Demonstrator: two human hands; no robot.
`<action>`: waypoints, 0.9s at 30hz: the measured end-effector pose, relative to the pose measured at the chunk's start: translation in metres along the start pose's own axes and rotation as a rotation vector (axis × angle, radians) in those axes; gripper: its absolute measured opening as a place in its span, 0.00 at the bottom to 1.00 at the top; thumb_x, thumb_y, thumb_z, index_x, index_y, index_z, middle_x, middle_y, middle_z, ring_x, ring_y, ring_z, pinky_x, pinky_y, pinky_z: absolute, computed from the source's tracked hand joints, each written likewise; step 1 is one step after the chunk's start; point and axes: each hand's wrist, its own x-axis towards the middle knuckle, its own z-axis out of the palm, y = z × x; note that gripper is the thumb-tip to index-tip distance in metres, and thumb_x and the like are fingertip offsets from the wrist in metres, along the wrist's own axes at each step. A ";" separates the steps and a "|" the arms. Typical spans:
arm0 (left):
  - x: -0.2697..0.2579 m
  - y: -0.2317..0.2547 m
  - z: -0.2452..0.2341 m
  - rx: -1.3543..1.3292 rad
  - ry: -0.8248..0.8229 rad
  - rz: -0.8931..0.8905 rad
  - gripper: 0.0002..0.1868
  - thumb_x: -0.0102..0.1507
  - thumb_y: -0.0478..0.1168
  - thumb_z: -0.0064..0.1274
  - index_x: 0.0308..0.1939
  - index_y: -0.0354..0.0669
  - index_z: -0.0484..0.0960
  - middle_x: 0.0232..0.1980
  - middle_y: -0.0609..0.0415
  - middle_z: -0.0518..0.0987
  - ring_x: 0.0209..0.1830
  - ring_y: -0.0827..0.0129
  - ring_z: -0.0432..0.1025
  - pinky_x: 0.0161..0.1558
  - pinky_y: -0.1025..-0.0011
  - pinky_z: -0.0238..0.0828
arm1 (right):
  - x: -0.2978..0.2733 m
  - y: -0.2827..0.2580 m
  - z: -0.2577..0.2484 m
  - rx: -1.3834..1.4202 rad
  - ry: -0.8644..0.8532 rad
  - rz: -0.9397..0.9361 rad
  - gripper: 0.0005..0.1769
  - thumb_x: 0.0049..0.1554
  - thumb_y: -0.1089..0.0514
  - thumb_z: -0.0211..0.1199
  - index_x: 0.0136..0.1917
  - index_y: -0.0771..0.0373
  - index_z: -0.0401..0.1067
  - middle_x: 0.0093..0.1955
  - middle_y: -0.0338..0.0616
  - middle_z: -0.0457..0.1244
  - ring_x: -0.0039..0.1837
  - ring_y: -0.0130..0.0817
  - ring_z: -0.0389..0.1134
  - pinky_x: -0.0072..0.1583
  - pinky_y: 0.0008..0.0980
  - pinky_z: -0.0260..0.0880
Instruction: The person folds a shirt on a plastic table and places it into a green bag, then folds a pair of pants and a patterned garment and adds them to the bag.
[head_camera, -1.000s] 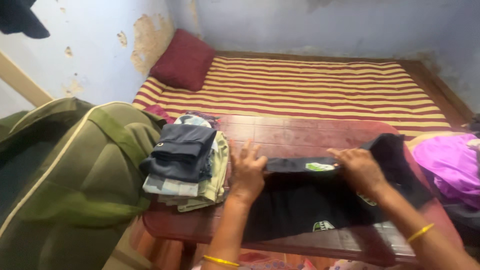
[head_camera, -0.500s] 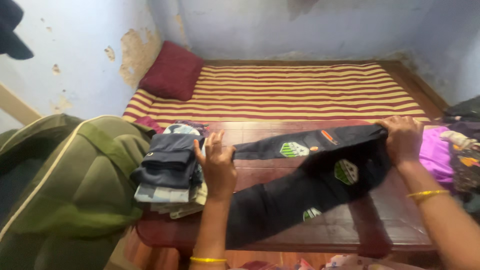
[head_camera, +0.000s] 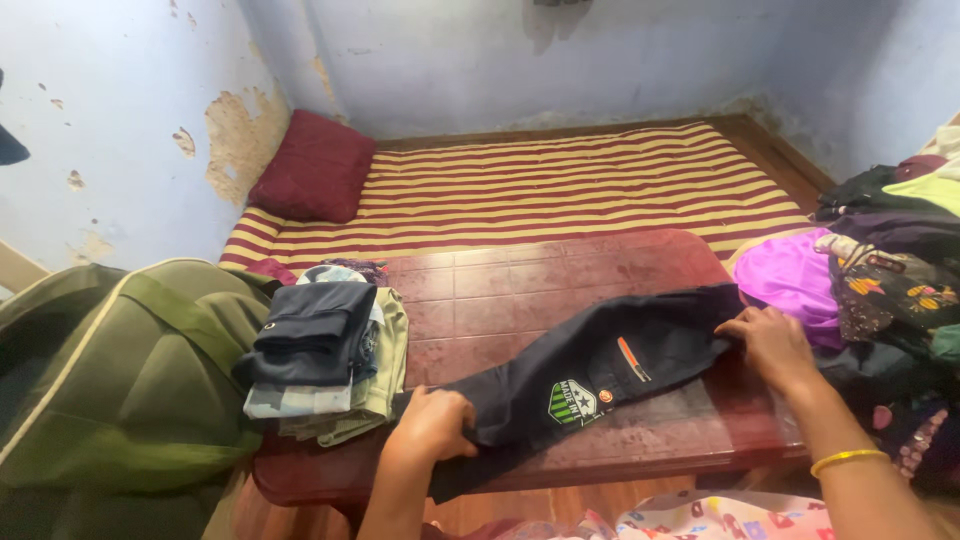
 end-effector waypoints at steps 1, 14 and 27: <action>-0.004 0.001 -0.004 -0.108 -0.035 -0.095 0.16 0.52 0.51 0.70 0.39 0.50 0.87 0.40 0.51 0.83 0.51 0.56 0.77 0.57 0.57 0.64 | 0.001 -0.003 -0.005 -0.044 -0.037 0.025 0.20 0.51 0.62 0.63 0.50 0.36 0.82 0.53 0.29 0.69 0.60 0.36 0.67 0.63 0.39 0.68; 0.043 -0.068 0.060 0.126 0.343 -0.305 0.20 0.58 0.35 0.62 0.52 0.45 0.76 0.53 0.45 0.75 0.53 0.48 0.75 0.52 0.54 0.74 | 0.021 -0.043 -0.011 0.249 -0.269 -0.017 0.15 0.54 0.53 0.65 0.56 0.43 0.80 0.65 0.26 0.66 0.69 0.34 0.64 0.68 0.38 0.66; 0.061 -0.029 0.044 0.135 0.414 -0.258 0.25 0.52 0.48 0.70 0.47 0.43 0.77 0.54 0.49 0.74 0.59 0.53 0.68 0.52 0.53 0.67 | 0.028 -0.005 -0.015 0.364 -0.239 -0.187 0.22 0.46 0.47 0.75 0.55 0.46 0.79 0.66 0.31 0.65 0.72 0.41 0.61 0.70 0.42 0.63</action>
